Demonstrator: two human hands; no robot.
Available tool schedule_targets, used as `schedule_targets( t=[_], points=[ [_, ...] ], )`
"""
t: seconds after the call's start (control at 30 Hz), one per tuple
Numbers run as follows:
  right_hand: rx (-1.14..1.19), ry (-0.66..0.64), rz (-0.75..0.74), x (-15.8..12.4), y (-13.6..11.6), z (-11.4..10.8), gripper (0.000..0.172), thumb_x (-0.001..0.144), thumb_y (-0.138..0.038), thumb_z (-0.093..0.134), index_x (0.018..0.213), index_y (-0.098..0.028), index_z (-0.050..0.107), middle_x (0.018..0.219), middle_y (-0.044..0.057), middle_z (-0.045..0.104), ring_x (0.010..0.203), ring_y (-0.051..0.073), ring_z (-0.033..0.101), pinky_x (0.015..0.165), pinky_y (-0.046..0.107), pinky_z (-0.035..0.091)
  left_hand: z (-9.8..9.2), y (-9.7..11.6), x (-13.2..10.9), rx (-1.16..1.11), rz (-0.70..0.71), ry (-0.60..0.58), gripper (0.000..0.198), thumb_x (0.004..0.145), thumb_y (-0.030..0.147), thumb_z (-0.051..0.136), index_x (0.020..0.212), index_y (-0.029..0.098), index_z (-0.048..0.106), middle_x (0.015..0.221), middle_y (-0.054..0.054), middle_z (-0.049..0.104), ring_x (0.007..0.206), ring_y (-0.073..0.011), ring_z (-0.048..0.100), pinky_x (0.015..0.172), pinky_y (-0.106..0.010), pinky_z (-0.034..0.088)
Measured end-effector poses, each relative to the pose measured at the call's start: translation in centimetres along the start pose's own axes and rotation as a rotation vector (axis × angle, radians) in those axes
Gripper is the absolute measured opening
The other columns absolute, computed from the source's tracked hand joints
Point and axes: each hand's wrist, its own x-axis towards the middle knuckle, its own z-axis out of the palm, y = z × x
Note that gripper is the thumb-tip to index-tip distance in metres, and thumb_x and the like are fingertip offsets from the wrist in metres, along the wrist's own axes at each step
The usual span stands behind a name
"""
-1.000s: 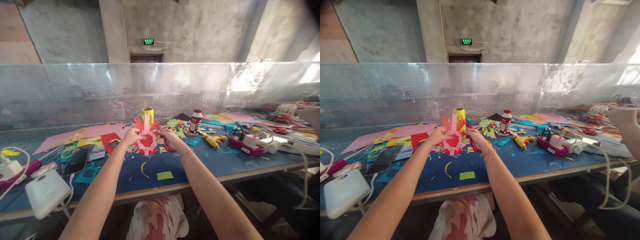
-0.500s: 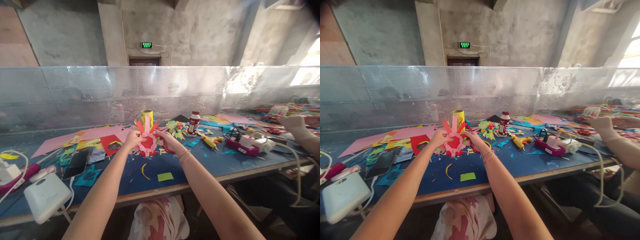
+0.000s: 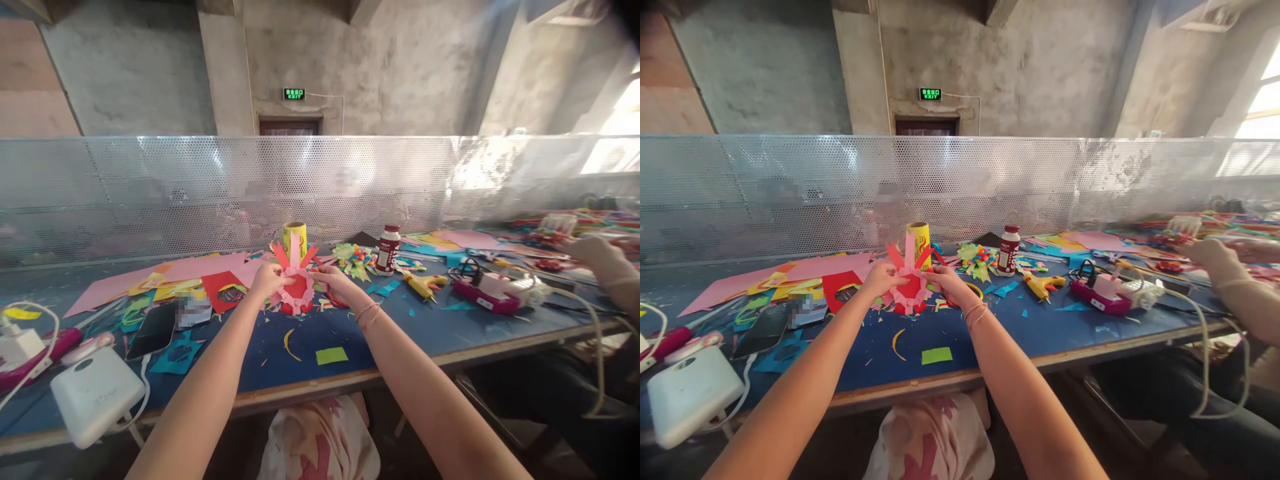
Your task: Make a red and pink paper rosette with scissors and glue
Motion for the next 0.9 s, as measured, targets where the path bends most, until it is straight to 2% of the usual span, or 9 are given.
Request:
schedule_targets(
  t=[0.13, 0.3, 0.43, 0.53, 0.63, 0.7, 0.73, 0.8, 0.9],
  points=[
    [-0.096, -0.009, -0.075, 0.4, 0.5, -0.3, 0.027, 0.05, -0.023, 0.08, 0.065, -0.015, 0.059, 0.06, -0.003, 0.06, 0.054, 0.007, 0.056, 0.053, 0.017, 0.046, 0.4, 0.0, 0.0, -0.004, 0.029, 0.022, 0.05, 0.053, 0.043, 0.069, 0.046, 0.019, 0.026, 0.047, 0.008, 0.02, 0.048, -0.0065, 0.021, 0.051, -0.025, 0.013],
    [-0.162, 0.012, -0.13, 0.6, 0.6, -0.6, 0.03, 0.05, -0.025, 0.078, 0.072, -0.016, 0.061, 0.063, -0.003, 0.061, 0.056, 0.008, 0.056, 0.055, 0.02, 0.046, 0.8, 0.1, -0.2, -0.098, 0.058, 0.038, 0.048, 0.052, 0.047, 0.07, 0.047, 0.018, 0.032, 0.048, 0.008, 0.024, 0.049, -0.0067, 0.025, 0.051, -0.024, 0.016],
    [-0.205, 0.053, -0.158, 0.8, 0.7, -0.9, 0.025, 0.053, -0.025, 0.075, 0.071, -0.016, 0.061, 0.058, -0.004, 0.059, 0.054, 0.009, 0.055, 0.054, 0.021, 0.044, 1.2, 0.3, -0.3, -0.287, 0.021, 0.005, 0.043, 0.047, 0.045, 0.074, 0.049, 0.017, 0.043, 0.048, 0.007, 0.035, 0.049, -0.0076, 0.034, 0.05, -0.023, 0.022],
    [-0.248, 0.122, -0.172, 1.3, 0.9, -1.4, 0.024, 0.053, -0.027, 0.074, 0.07, -0.015, 0.061, 0.058, -0.003, 0.059, 0.052, 0.008, 0.052, 0.051, 0.02, 0.041, 1.1, 0.5, -0.2, -0.483, -0.048, -0.049, 0.036, 0.049, 0.043, 0.075, 0.059, 0.015, 0.055, 0.055, 0.003, 0.05, 0.054, -0.0105, 0.045, 0.053, -0.023, 0.031],
    [-0.26, 0.167, -0.193, 1.7, 1.1, -1.8, 0.026, 0.054, -0.03, 0.074, 0.068, -0.015, 0.06, 0.057, -0.003, 0.058, 0.051, 0.007, 0.051, 0.051, 0.02, 0.04, 0.8, 0.5, -0.1, -0.677, -0.125, 0.027, 0.037, 0.056, 0.044, 0.071, 0.077, 0.016, 0.062, 0.073, -0.003, 0.062, 0.062, -0.0121, 0.054, 0.056, -0.023, 0.038],
    [-0.237, 0.184, -0.205, 1.8, 1.1, -1.9, 0.027, 0.054, -0.032, 0.074, 0.069, -0.015, 0.059, 0.059, -0.002, 0.059, 0.053, 0.007, 0.052, 0.053, 0.02, 0.041, 0.7, 0.4, -0.1, -0.768, -0.173, 0.058, 0.039, 0.06, 0.046, 0.069, 0.084, 0.017, 0.061, 0.08, -0.004, 0.063, 0.062, -0.0111, 0.055, 0.053, -0.022, 0.039],
    [-0.217, 0.19, -0.211, 1.8, 1.1, -1.9, 0.028, 0.054, -0.032, 0.074, 0.069, -0.015, 0.06, 0.062, -0.002, 0.06, 0.055, 0.008, 0.054, 0.054, 0.021, 0.042, 0.7, 0.2, -0.1, -0.799, -0.194, 0.037, 0.04, 0.061, 0.047, 0.068, 0.086, 0.017, 0.061, 0.081, -0.004, 0.063, 0.06, -0.0106, 0.055, 0.051, -0.022, 0.039],
    [-0.178, 0.194, -0.219, 1.8, 1.1, -1.8, 0.029, 0.054, -0.032, 0.075, 0.071, -0.015, 0.061, 0.066, 0.0, 0.062, 0.058, 0.009, 0.056, 0.057, 0.022, 0.044, 0.8, -0.1, 0.0, -0.807, -0.217, -0.016, 0.041, 0.06, 0.046, 0.07, 0.087, 0.017, 0.06, 0.075, -0.002, 0.062, 0.055, -0.0095, 0.053, 0.048, -0.021, 0.037],
    [-0.163, 0.185, -0.218, 1.7, 1.1, -1.8, 0.03, 0.053, -0.033, 0.075, 0.071, -0.014, 0.061, 0.068, 0.001, 0.063, 0.06, 0.009, 0.056, 0.058, 0.021, 0.044, 1.2, -0.5, 0.1, -0.724, -0.192, 0.002, 0.04, 0.051, 0.036, 0.077, 0.08, 0.014, 0.06, 0.062, 0.002, 0.057, 0.05, -0.0081, 0.049, 0.047, -0.02, 0.036]
  ],
)
